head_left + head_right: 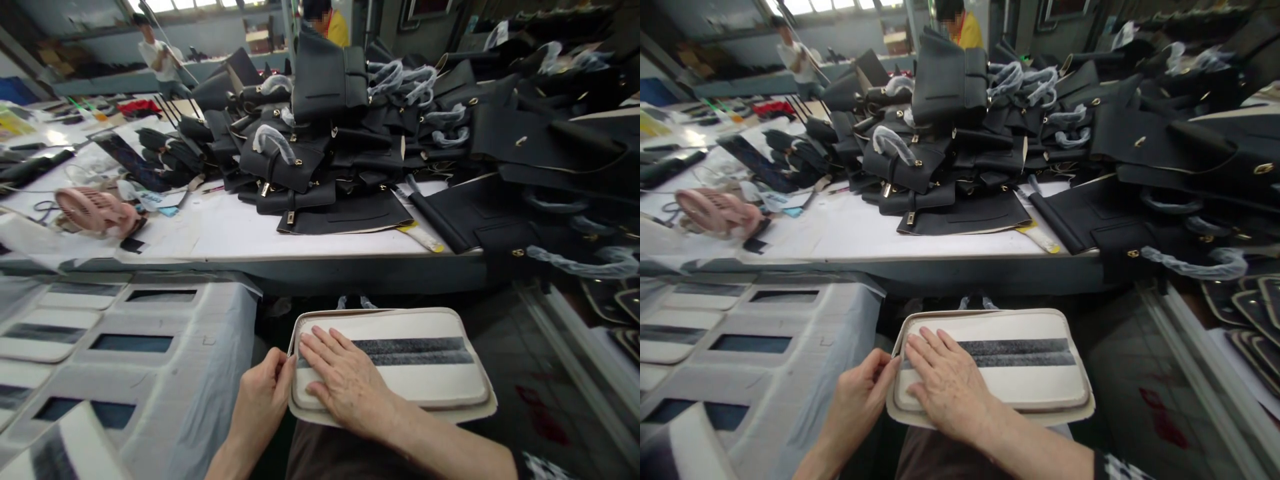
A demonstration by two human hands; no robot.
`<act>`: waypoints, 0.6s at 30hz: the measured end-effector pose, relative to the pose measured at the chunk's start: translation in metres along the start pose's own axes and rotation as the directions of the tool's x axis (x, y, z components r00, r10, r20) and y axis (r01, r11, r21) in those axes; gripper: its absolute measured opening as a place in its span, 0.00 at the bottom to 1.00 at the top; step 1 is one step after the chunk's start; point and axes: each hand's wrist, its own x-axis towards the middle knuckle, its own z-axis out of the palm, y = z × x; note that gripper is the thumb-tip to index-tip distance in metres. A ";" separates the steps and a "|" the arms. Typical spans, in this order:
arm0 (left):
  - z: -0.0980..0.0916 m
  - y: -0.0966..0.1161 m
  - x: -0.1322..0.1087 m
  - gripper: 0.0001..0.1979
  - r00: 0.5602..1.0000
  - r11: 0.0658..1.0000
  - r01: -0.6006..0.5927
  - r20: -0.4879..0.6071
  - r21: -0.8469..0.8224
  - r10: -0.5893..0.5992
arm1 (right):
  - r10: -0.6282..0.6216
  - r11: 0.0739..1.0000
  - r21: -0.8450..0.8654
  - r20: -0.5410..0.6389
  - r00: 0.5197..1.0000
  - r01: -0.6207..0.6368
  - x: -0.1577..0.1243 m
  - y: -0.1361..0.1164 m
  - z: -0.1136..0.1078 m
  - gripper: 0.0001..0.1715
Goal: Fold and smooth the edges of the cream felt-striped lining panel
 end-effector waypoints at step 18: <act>-0.001 0.013 -0.004 0.12 0.969 0.941 -0.244 0.104 0.236 0.225 | 0.059 0.990 0.130 -0.036 0.998 -0.054 0.002 0.001 -0.002 0.34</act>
